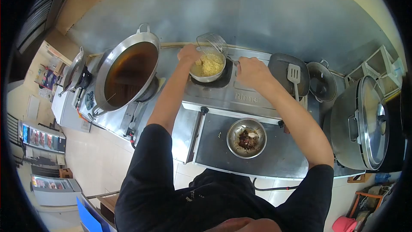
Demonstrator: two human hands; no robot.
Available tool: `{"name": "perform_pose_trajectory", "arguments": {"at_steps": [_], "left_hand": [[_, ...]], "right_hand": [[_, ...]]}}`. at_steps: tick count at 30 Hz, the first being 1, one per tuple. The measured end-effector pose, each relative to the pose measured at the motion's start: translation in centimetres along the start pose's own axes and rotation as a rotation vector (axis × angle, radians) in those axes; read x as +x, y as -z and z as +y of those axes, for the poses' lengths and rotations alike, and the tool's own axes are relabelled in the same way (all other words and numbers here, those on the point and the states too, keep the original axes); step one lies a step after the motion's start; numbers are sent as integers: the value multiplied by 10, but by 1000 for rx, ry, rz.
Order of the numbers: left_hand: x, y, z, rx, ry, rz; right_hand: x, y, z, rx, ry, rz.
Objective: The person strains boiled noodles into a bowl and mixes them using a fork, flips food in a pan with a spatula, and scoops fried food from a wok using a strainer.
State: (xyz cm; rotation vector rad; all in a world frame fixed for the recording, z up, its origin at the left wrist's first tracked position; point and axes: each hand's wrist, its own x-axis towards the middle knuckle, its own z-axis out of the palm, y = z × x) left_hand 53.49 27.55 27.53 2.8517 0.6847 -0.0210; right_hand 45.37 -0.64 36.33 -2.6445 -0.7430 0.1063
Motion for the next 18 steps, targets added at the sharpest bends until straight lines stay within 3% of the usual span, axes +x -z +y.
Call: {"name": "perform_pose_trajectory", "arguments": {"at_steps": [7,10,13,18], "left_hand": [[53,-25,-62,-265,7,-33],[29,10,-68,-250,-39,-66],[5,31,-61,-36,-49,72],[-20,17,-33,185,-153,77]], "right_hand": [[-8,4,22,67,22,78],[-13,11,20,64,17,97],[-16,15,10,33,-1,69],[-10,-10,-4,-95,81,32]]}}
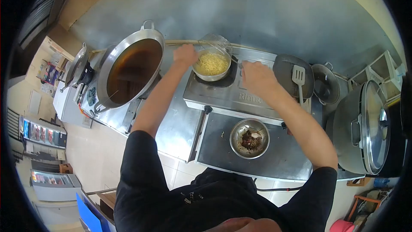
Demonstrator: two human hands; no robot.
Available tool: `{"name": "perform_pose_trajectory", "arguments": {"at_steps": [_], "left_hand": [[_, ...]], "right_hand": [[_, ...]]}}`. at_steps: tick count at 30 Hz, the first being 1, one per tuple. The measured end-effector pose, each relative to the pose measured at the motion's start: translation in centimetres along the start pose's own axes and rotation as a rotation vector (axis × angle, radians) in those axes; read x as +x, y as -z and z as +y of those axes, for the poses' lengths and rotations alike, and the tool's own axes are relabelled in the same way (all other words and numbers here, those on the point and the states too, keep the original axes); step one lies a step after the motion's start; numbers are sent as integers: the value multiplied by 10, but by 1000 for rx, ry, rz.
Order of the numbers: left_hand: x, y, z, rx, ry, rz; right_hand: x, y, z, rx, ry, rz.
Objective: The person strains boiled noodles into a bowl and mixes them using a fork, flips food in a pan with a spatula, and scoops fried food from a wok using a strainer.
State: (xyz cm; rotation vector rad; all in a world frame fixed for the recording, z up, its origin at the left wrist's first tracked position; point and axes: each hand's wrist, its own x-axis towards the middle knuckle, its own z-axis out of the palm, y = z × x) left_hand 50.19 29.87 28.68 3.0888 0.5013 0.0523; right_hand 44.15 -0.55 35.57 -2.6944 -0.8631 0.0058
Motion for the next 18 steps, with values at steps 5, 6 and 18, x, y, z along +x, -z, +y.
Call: {"name": "perform_pose_trajectory", "arguments": {"at_steps": [5,6,18], "left_hand": [[-3,-19,27,-10,-24,-53],[-4,-9,34,-40,16,-85],[15,-24,-4,-488,245,-84]], "right_hand": [[2,-24,-26,-60,-17,-96],[2,-26,-31,-61,-21,-87],[33,-26,-22,170,-109,-229]]}}
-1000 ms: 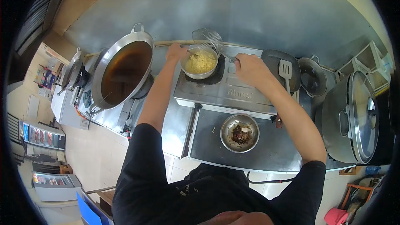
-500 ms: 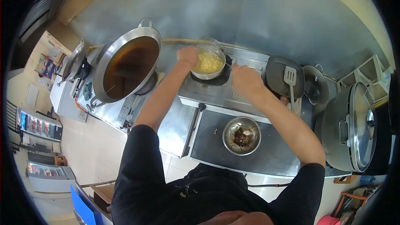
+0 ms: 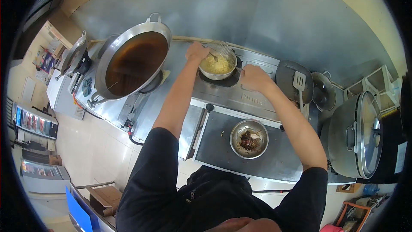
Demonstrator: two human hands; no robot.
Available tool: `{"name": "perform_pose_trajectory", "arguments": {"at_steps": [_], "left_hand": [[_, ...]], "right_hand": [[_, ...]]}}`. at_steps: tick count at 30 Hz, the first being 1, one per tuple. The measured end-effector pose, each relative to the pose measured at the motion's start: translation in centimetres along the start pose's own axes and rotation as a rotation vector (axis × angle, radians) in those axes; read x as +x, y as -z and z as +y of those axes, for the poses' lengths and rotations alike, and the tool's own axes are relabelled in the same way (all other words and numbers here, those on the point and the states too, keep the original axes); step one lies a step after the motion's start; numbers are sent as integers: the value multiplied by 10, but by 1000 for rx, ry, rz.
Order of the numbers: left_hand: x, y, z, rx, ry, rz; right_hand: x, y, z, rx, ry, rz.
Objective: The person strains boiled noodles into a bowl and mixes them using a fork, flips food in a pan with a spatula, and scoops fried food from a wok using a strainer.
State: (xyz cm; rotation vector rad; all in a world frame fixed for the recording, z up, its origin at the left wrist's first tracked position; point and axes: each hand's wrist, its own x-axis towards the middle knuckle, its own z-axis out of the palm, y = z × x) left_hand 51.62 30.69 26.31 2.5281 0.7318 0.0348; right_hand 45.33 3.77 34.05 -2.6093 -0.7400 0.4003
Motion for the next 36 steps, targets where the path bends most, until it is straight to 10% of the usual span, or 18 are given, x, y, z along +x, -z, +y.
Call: {"name": "perform_pose_trajectory", "arguments": {"at_steps": [10,17,26,36], "left_hand": [[-23,7,17,464,-193,76],[-18,-12,11,56,41,19],[28,-42,-19,-277,46,-37],[-21,19,-2,-181,-75,58]], "right_hand": [[-12,5,-13,-196,30,13],[5,-21,3,-108,42,64],[0,-4,39,1086,-359,-276],[-31,-1,48,1157,-234,-186]]}}
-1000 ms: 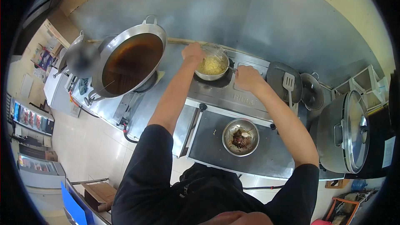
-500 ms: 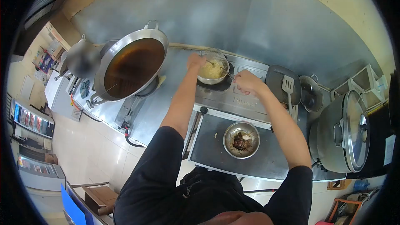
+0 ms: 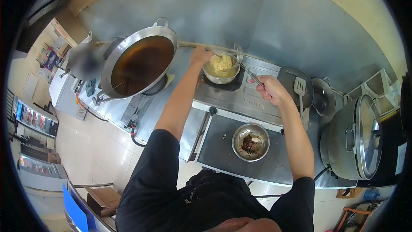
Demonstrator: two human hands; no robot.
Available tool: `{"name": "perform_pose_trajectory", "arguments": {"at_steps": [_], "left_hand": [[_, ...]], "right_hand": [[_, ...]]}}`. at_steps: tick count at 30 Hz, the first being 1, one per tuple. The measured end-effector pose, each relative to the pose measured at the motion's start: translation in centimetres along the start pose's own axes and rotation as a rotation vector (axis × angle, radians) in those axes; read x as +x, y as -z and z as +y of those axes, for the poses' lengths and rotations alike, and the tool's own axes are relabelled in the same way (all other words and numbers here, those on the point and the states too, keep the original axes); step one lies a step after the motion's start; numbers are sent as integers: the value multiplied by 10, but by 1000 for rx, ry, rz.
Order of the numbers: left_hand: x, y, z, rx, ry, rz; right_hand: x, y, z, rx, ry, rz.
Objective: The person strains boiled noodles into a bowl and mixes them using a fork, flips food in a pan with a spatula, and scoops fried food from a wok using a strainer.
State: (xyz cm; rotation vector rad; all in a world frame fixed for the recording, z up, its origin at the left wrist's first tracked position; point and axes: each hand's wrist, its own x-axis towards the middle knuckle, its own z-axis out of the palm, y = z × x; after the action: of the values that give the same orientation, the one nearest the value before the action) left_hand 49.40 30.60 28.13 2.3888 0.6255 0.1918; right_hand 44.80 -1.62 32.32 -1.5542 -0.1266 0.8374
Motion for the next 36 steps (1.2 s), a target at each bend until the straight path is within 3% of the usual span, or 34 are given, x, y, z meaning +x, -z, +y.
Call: {"name": "perform_pose_trajectory", "arguments": {"at_steps": [2,5,8,11,17,22,30,35,36], "left_hand": [[0,1,-1,142,-23,46],[-6,5,0,273,-82,89],[-14,16,-1,329,-82,57],[-17,24,-6,363,-67,14],[-30,21,1,509,-87,24],[-23,-11,-1,577,-74,16],[-23,-24,8,306,152,3],[7,-44,-19,114,205,-61],[11,-46,-22,80,205,-71]], "right_hand": [[2,-3,3,-216,58,62],[4,-18,4,-947,402,249],[-5,-33,-2,-1038,420,353],[-12,-36,-3,-1079,536,461],[-25,-36,-14,-1068,559,451],[-1,-47,12,-1202,400,417],[0,-86,12,-1302,230,324],[41,-55,5,-1172,259,266],[44,-47,5,-1017,177,194]]}}
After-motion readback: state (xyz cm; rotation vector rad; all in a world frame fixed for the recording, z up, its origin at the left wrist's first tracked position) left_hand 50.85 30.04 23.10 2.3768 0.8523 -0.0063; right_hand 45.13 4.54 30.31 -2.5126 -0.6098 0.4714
